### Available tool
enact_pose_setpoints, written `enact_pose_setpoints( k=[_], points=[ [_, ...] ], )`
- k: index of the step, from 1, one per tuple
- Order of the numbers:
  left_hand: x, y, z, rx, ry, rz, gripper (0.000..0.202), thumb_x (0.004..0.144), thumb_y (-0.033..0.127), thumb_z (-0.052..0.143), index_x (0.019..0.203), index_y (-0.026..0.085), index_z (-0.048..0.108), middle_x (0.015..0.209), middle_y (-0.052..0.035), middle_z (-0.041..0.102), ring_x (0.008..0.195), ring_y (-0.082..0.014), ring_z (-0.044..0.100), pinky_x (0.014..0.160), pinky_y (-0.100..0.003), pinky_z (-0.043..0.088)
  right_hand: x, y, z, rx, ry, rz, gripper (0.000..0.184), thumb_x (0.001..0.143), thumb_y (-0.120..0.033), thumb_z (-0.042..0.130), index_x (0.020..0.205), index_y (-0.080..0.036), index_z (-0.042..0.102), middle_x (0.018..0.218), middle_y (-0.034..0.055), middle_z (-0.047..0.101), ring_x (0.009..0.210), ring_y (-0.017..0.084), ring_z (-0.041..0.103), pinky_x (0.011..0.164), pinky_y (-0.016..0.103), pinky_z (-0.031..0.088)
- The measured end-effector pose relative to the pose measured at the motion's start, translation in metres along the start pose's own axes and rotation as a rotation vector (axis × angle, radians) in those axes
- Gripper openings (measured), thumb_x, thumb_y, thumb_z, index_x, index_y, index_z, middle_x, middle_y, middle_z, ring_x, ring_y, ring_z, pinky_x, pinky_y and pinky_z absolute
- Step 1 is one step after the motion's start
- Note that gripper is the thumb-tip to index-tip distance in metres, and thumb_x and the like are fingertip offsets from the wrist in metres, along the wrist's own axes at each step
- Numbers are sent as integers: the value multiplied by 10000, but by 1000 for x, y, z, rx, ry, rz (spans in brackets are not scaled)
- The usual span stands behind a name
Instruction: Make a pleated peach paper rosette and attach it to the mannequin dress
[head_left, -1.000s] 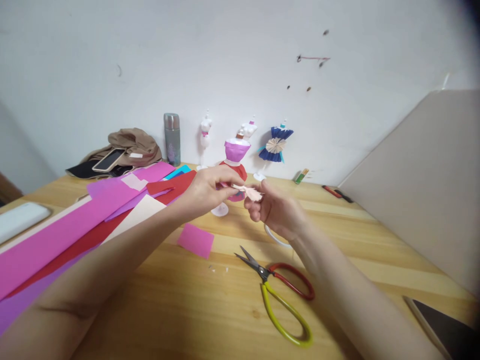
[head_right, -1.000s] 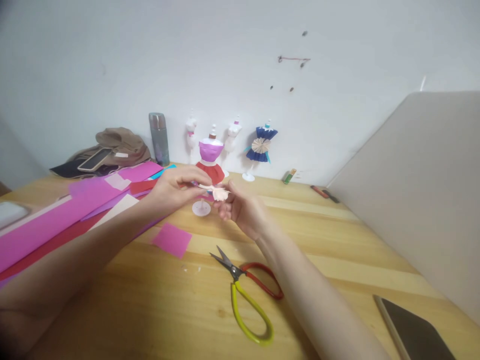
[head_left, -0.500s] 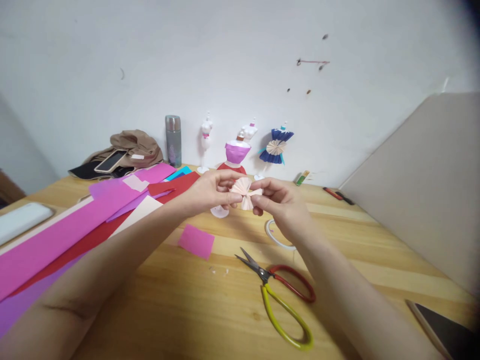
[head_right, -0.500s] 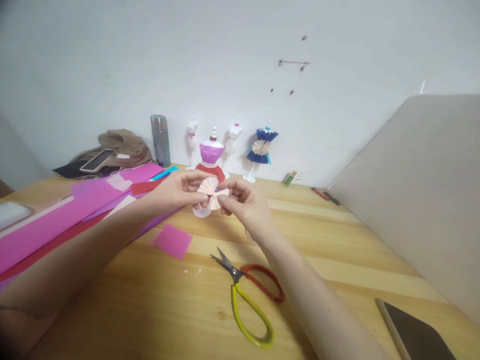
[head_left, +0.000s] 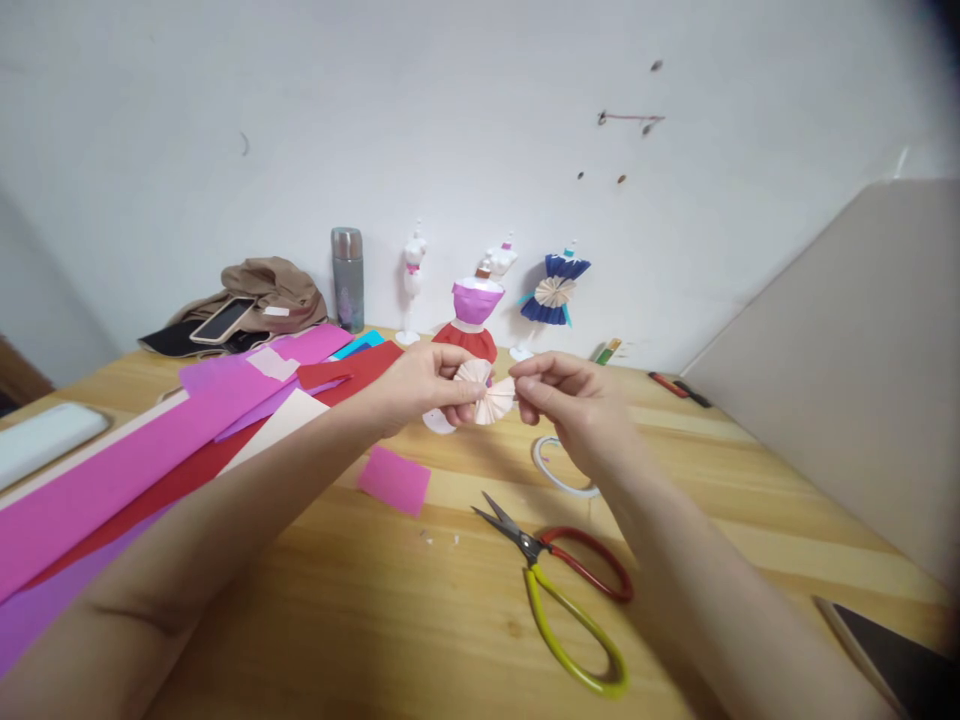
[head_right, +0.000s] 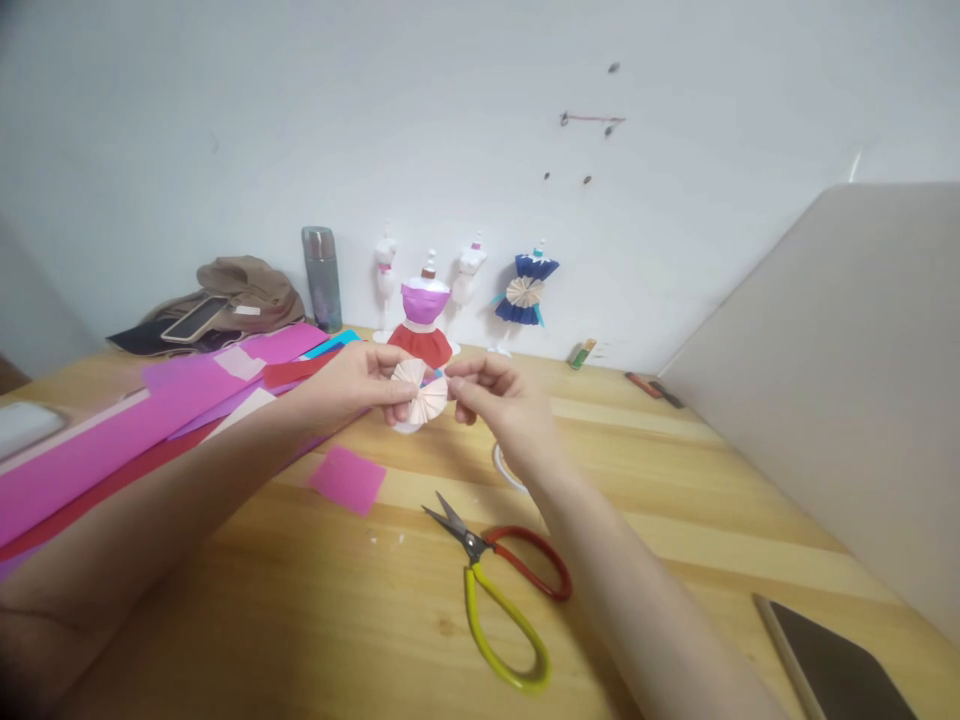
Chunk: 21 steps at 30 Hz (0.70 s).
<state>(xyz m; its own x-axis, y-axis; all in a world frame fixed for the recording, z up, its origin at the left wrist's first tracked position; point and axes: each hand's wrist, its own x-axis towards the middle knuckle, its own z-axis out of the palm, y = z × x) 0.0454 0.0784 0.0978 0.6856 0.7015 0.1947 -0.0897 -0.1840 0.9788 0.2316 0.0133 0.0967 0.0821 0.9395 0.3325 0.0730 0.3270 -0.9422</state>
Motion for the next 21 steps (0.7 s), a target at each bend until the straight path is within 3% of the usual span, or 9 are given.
enact_pose_setpoints(
  k=[4, 11, 15, 21],
  points=[
    [-1, 2, -1, -28, 20, 2, 167, 715, 187, 740, 835, 91, 675, 606, -36, 666, 515, -101, 607, 520, -214, 502, 2, 0, -8, 8, 58, -33, 156, 672, -322, 797, 769, -239, 708, 642, 6, 677, 480, 119, 528, 464, 282, 430],
    [-3, 4, 5, -161, 66, -7, 153, 756, 216, 740, 728, 108, 635, 580, -29, 646, 520, -90, 599, 536, -202, 480, -7, -13, 4, -209, -71, -30, 179, 685, -375, 763, 662, -224, 670, 597, -4, 610, 516, 123, 521, 498, 280, 455],
    [-4, 5, 6, -160, 97, -13, 133, 754, 177, 729, 701, 108, 628, 561, -22, 634, 513, -84, 592, 532, -194, 470, -8, -12, 7, -258, -58, 5, 238, 696, -392, 732, 595, -223, 598, 556, -16, 559, 493, 119, 494, 468, 270, 420],
    [-1, 6, 2, -234, 164, 8, 82, 769, 155, 697, 751, 89, 651, 581, -30, 644, 513, -86, 592, 520, -190, 463, -9, -6, 5, -440, 86, -195, 180, 759, -341, 668, 643, -221, 599, 552, -14, 549, 496, 128, 479, 480, 285, 363]
  ],
)
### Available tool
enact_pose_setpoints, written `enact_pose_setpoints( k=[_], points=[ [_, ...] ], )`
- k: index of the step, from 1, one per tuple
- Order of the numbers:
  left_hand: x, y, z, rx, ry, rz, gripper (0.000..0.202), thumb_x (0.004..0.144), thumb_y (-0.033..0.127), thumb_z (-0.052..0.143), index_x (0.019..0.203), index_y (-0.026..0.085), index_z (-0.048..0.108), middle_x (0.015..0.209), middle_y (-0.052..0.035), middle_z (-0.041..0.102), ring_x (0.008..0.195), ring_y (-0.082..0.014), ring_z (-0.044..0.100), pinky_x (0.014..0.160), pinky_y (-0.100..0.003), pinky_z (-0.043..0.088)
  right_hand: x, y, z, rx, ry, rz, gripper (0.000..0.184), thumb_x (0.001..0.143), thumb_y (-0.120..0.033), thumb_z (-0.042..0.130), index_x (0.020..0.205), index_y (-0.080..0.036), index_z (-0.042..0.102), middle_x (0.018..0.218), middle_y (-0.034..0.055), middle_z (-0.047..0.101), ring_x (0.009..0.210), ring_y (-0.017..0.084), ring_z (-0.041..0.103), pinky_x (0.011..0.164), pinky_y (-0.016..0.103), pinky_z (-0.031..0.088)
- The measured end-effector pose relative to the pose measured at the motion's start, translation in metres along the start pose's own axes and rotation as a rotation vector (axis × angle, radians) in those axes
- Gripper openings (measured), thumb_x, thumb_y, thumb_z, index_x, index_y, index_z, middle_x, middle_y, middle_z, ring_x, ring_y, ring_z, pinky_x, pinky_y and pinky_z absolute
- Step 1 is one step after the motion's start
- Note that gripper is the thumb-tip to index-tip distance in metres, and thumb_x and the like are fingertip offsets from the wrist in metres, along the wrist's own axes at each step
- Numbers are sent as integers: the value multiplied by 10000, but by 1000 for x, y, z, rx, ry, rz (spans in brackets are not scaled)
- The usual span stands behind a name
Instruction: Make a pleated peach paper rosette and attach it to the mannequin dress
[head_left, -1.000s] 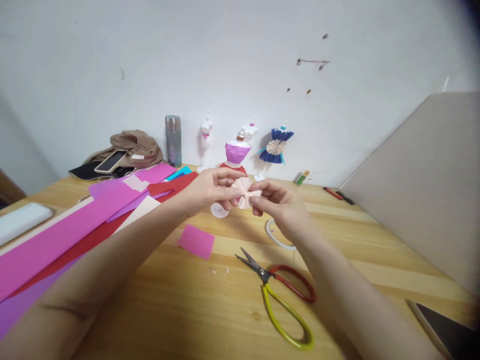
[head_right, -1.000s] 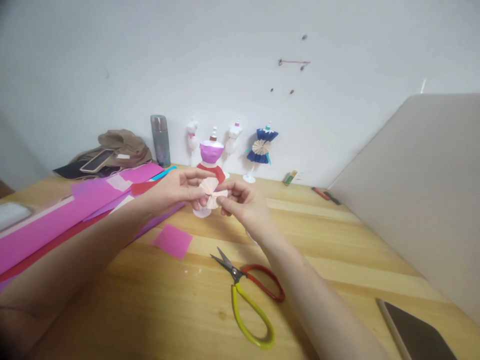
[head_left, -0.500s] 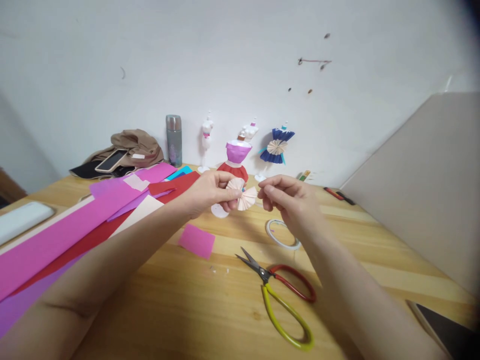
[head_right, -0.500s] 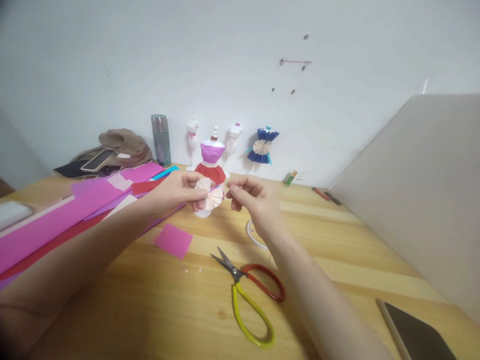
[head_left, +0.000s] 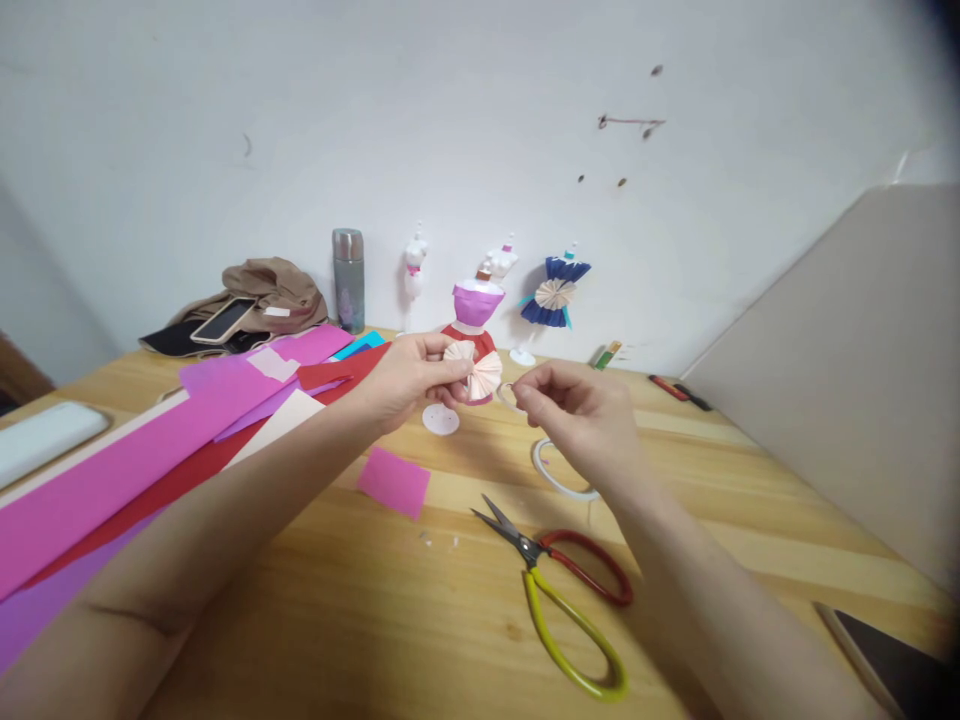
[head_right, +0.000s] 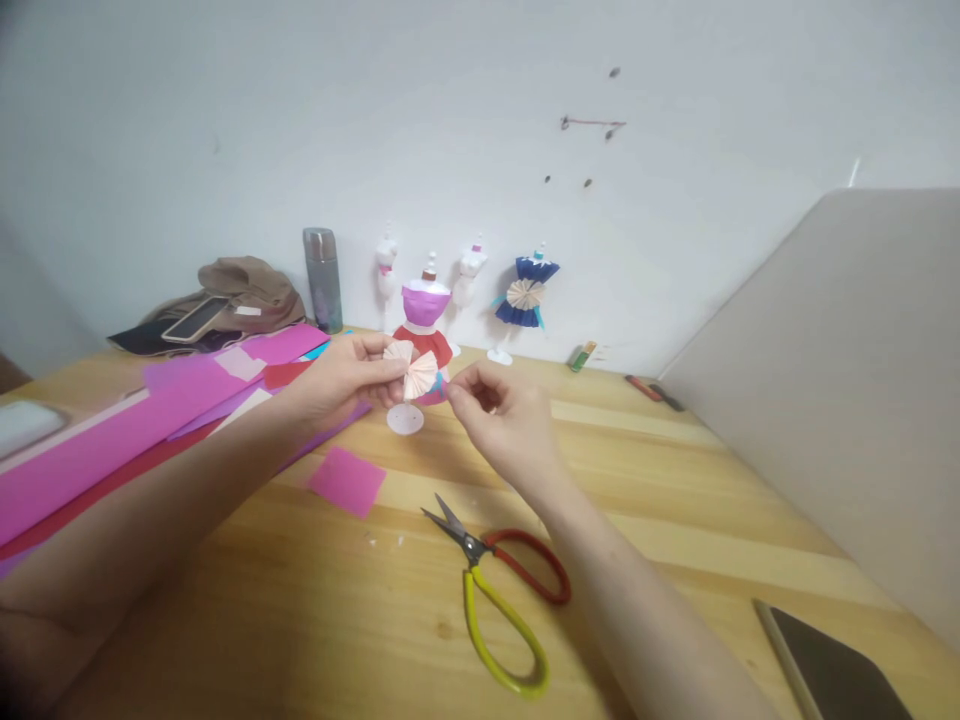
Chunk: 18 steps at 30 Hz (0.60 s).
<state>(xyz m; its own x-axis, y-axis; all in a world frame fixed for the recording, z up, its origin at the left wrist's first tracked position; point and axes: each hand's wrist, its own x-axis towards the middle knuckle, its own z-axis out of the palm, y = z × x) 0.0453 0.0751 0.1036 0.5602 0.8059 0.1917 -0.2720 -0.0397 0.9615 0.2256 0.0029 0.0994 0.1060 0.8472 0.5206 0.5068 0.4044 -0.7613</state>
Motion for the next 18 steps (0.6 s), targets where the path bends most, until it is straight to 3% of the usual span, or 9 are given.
enact_pose_setpoints(
  k=[4, 8, 18],
  points=[
    [-2, 1, 2, -17, -13, -34, 91, 789, 144, 683, 730, 88, 642, 578, -31, 638, 521, -81, 595, 533, -184, 466, -4, -2, 3, -81, 73, -192, 43, 793, -238, 649, 790, -239, 606, 667, -2, 617, 576, 152, 561, 543, 305, 454],
    [-5, 2, 7, -28, -15, -52, 111, 795, 143, 688, 709, 98, 633, 574, -27, 633, 529, -80, 597, 551, -188, 474, -8, -1, 5, -174, 58, -356, 104, 814, -188, 633, 892, -256, 619, 709, 0, 631, 597, 157, 574, 573, 319, 494],
    [-4, 2, 7, -29, -16, -31, 81, 784, 135, 692, 741, 93, 637, 597, -39, 657, 532, -82, 602, 570, -197, 489, -9, -3, 4, -43, 17, -206, 69, 824, -220, 647, 850, -274, 681, 792, 28, 711, 671, 203, 665, 664, 377, 551]
  ],
)
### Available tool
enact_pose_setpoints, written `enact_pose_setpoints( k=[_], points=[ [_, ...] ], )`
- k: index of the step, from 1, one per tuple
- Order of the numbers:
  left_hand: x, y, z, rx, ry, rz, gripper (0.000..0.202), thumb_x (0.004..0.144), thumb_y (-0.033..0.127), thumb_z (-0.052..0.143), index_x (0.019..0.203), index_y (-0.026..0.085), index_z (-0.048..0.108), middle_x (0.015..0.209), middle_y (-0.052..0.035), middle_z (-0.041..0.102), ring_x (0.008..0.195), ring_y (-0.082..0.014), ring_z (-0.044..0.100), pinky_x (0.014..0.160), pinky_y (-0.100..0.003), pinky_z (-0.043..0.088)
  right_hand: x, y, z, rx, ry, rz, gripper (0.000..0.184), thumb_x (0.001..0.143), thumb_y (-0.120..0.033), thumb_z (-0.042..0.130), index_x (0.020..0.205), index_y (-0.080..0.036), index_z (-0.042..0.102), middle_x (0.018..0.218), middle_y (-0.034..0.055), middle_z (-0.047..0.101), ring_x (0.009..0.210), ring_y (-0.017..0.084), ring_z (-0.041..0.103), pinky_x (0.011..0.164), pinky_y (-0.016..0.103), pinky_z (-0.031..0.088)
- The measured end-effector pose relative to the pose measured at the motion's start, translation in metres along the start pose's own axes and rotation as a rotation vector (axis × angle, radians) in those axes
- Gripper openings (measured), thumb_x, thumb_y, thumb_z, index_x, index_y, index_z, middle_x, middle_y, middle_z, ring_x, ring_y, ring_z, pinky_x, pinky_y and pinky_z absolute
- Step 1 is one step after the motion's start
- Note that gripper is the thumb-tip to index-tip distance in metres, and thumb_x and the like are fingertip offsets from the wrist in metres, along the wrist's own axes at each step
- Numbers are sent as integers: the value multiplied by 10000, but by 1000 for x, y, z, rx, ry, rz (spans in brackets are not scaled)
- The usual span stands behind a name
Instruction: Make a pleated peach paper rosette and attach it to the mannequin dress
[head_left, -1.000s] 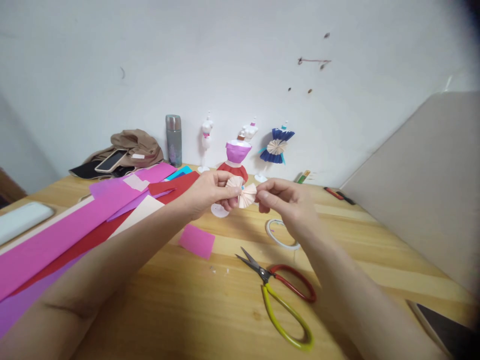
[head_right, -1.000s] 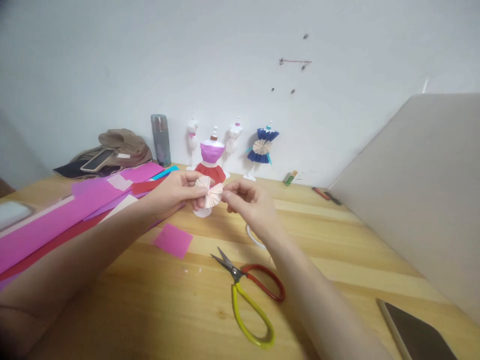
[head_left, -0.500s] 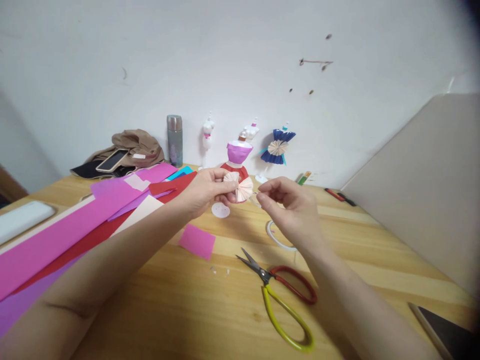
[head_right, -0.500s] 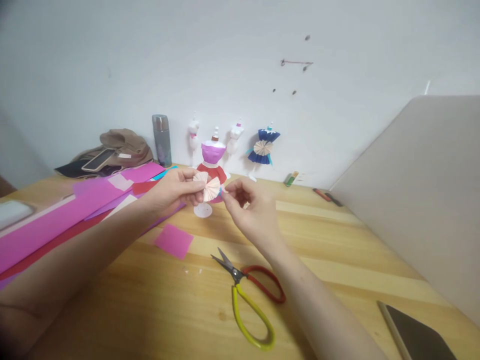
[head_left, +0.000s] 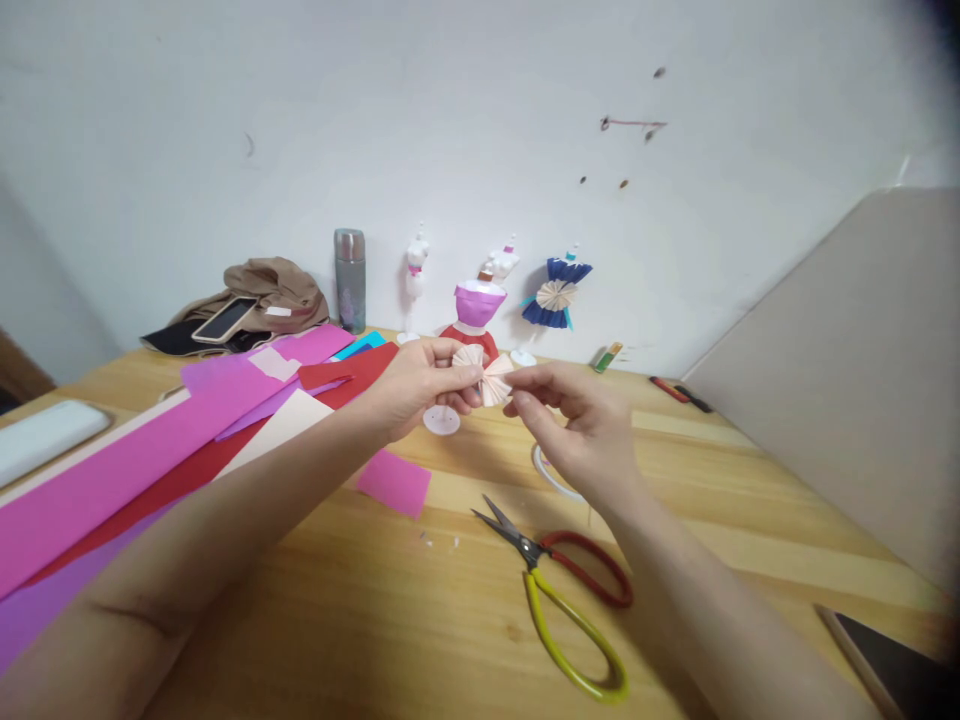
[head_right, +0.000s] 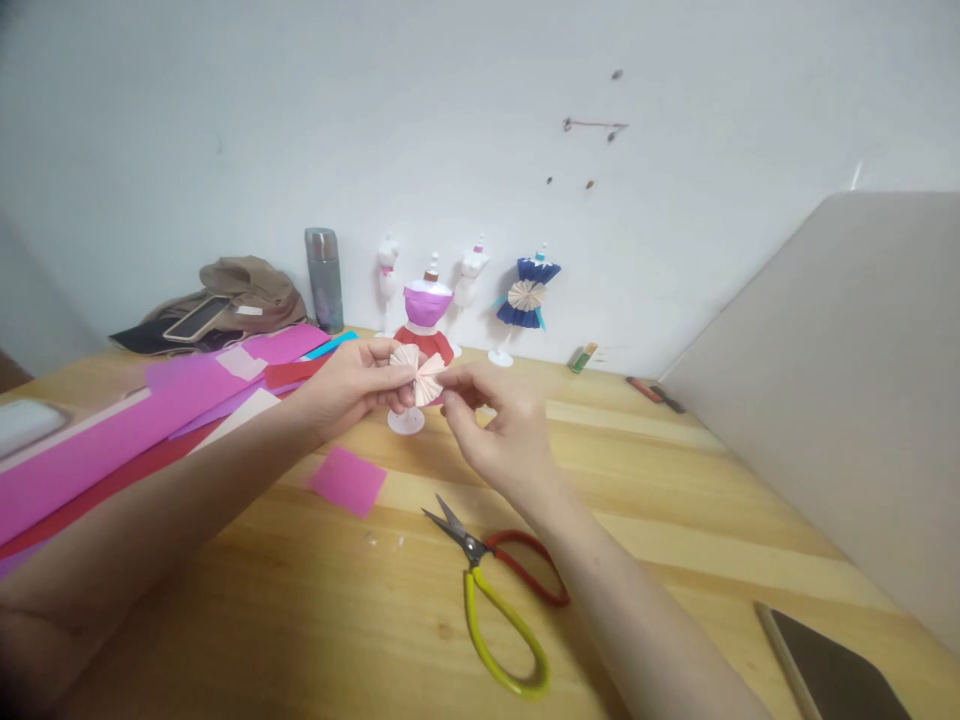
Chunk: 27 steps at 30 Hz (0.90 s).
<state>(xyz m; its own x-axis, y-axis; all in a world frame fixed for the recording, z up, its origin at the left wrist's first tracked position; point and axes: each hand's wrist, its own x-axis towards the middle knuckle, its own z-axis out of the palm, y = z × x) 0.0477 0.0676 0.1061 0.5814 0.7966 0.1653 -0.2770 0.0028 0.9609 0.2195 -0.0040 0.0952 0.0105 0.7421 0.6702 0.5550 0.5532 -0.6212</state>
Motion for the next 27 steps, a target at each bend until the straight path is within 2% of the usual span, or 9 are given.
enact_pose_setpoints(
  k=[7, 12, 17, 21, 25, 27],
  points=[
    [1, -3, 0, 41, -5, 44, 86, 769, 148, 707, 755, 94, 643, 599, -36, 667, 528, -83, 610, 567, -197, 494, -1, 1, 5, -28, 8, -71, 114, 798, -224, 702, 907, -259, 699, 813, 34, 730, 665, 191, 669, 654, 360, 564],
    [2, -4, 0, 49, -7, 64, 121, 738, 171, 737, 780, 95, 652, 621, -42, 683, 553, -96, 629, 573, -210, 508, -2, 3, 7, -113, 49, -102, 66, 820, -186, 667, 825, -251, 676, 741, 14, 704, 620, 173, 639, 612, 339, 536],
    [2, -4, 0, 65, -9, 62, 117, 726, 163, 747, 749, 92, 658, 635, -43, 686, 553, -90, 626, 578, -211, 512, -2, 1, 4, -140, 70, -102, 139, 827, -173, 652, 742, -273, 607, 687, 2, 671, 597, 176, 619, 594, 342, 521],
    [1, -3, -1, 14, 1, 22, 95, 743, 139, 738, 748, 84, 660, 614, -39, 675, 536, -84, 615, 567, -204, 502, 0, -1, -3, -246, 112, -180, 149, 841, -183, 632, 734, -269, 573, 669, 8, 645, 590, 178, 599, 597, 351, 515],
    [2, -3, -2, -62, 30, -8, 74, 788, 128, 707, 769, 71, 665, 630, -54, 682, 549, -80, 620, 584, -200, 506, 0, -3, -4, -207, 114, -207, 95, 853, -237, 650, 846, -267, 561, 748, 28, 652, 637, 187, 626, 599, 348, 534],
    [3, -4, -2, -81, 14, -25, 86, 793, 134, 713, 769, 69, 662, 629, -51, 678, 552, -79, 620, 583, -196, 502, -1, -4, -1, -201, 74, -219, 154, 839, -273, 687, 921, -272, 557, 804, 40, 672, 662, 194, 646, 597, 345, 542]
  ],
)
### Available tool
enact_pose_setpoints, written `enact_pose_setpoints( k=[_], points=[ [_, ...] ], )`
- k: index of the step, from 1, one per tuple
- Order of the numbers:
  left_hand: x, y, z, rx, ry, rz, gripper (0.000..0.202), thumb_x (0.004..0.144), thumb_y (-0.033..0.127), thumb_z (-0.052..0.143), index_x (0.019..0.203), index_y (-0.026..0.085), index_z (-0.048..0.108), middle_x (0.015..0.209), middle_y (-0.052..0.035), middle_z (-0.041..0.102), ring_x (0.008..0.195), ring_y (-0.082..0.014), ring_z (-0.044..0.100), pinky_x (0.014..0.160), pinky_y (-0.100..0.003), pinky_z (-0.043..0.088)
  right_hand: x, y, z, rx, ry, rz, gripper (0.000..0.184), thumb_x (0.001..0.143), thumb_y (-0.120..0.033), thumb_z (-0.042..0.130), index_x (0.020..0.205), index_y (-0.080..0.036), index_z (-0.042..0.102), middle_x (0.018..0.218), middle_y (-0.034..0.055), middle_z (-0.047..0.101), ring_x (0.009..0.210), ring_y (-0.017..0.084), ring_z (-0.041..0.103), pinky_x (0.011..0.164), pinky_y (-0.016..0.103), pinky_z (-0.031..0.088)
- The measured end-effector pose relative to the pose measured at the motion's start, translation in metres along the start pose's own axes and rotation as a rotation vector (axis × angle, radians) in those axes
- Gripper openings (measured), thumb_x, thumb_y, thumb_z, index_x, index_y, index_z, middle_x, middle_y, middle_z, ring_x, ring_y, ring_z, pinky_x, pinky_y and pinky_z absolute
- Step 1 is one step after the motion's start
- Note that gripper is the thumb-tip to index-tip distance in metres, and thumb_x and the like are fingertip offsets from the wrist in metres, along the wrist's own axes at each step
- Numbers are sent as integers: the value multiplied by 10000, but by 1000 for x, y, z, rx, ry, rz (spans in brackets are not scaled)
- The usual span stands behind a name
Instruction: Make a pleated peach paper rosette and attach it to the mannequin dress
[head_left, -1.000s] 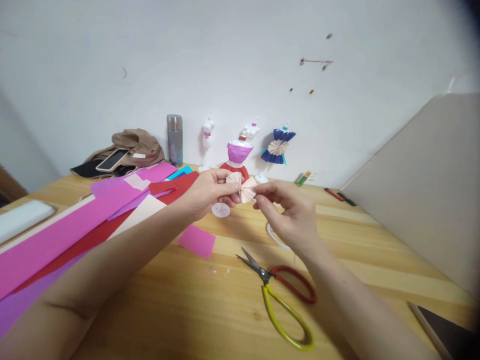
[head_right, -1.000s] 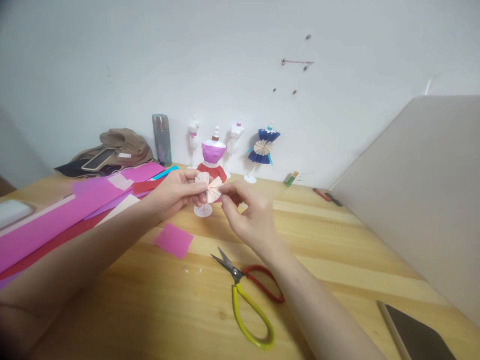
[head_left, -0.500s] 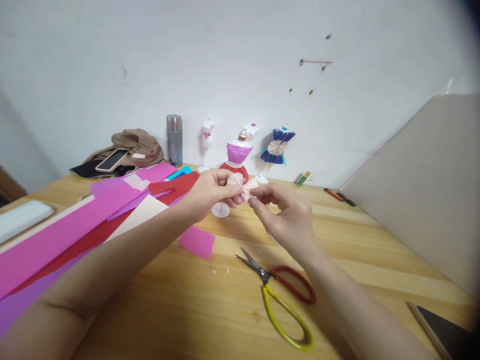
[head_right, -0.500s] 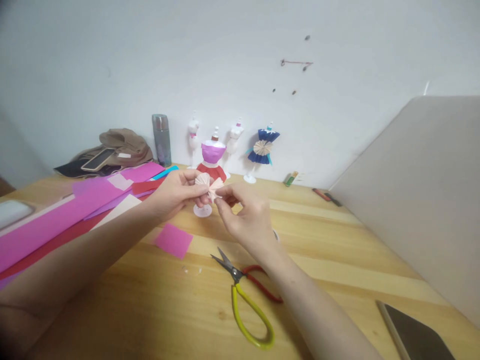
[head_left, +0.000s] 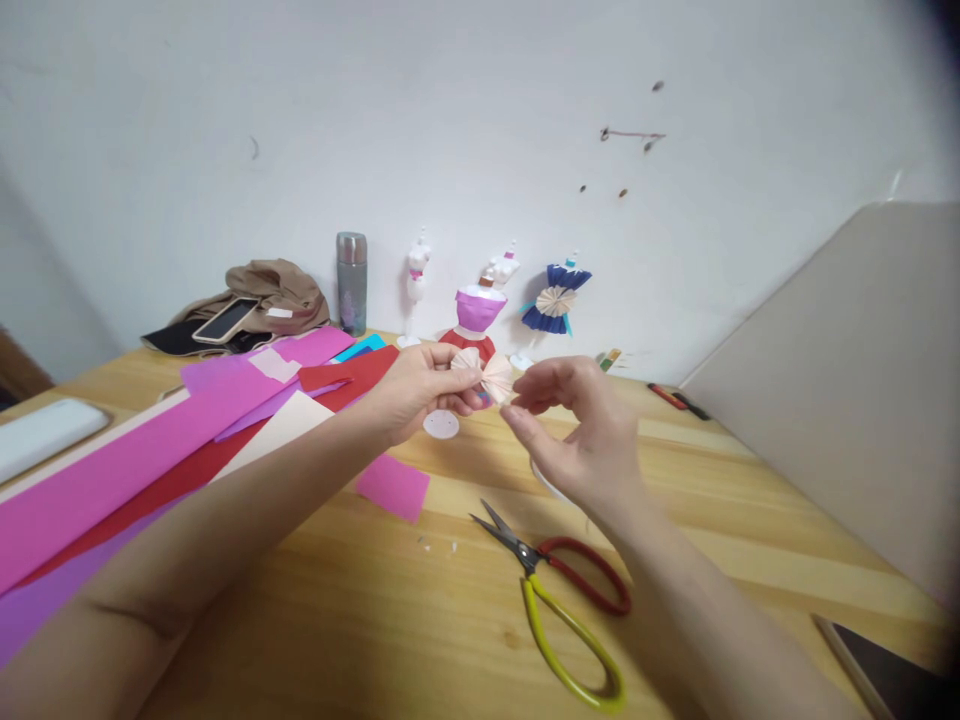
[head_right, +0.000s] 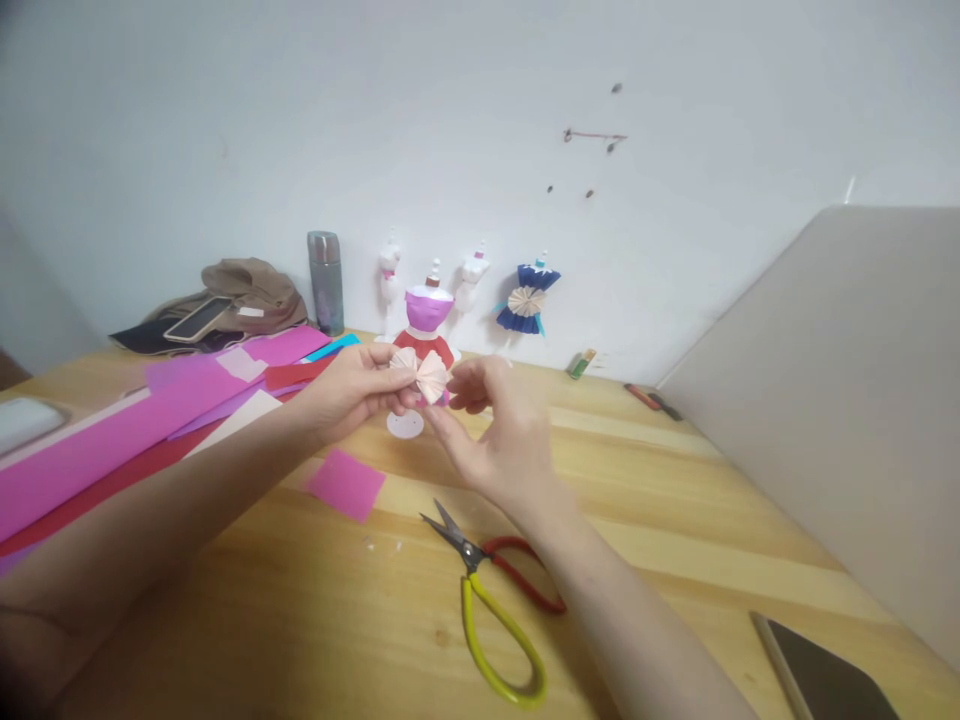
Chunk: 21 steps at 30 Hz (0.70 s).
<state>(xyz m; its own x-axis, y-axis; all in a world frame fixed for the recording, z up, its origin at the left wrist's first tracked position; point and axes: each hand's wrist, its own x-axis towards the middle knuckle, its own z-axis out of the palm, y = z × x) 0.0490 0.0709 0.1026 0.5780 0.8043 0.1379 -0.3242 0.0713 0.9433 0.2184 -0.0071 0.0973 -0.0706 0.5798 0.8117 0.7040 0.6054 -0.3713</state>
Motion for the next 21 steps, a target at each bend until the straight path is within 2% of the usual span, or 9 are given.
enact_pose_setpoints(
  k=[3, 5, 10, 18, 21],
  points=[
    [0, -2, 1, -25, -42, -20, 144, 774, 170, 756, 744, 80, 648, 631, -39, 668, 568, -78, 619, 583, -194, 495, -1, -1, 6, -63, -20, -39, 137, 840, -259, 674, 913, -274, 559, 777, 34, 680, 638, 188, 636, 584, 339, 531],
    [-1, -3, 2, -33, -60, -26, 175, 760, 188, 778, 730, 90, 637, 625, -28, 658, 571, -78, 616, 592, -201, 499, -2, 0, 8, -96, -2, -46, 94, 841, -214, 639, 861, -273, 568, 731, 25, 675, 605, 181, 620, 578, 337, 521],
    [-2, -2, 2, 24, -89, -55, 179, 760, 197, 774, 719, 92, 635, 607, -29, 654, 550, -81, 609, 563, -206, 484, -3, 3, 7, -124, 49, -61, 129, 818, -146, 602, 781, -267, 577, 676, 14, 658, 586, 180, 608, 572, 340, 501],
    [1, 0, -4, 49, -179, -49, 249, 731, 231, 804, 647, 108, 604, 557, 3, 605, 499, -60, 555, 504, -186, 429, -2, 6, 4, -112, 33, -111, 152, 831, -107, 559, 818, -258, 572, 700, 7, 632, 605, 164, 593, 587, 327, 494],
    [0, -1, -3, 29, -180, -63, 225, 733, 223, 792, 661, 102, 616, 600, -11, 626, 520, -60, 561, 505, -187, 419, -1, 3, 4, -98, -19, -142, 108, 839, -159, 599, 838, -262, 564, 725, 19, 638, 617, 172, 590, 579, 331, 499]
  ],
)
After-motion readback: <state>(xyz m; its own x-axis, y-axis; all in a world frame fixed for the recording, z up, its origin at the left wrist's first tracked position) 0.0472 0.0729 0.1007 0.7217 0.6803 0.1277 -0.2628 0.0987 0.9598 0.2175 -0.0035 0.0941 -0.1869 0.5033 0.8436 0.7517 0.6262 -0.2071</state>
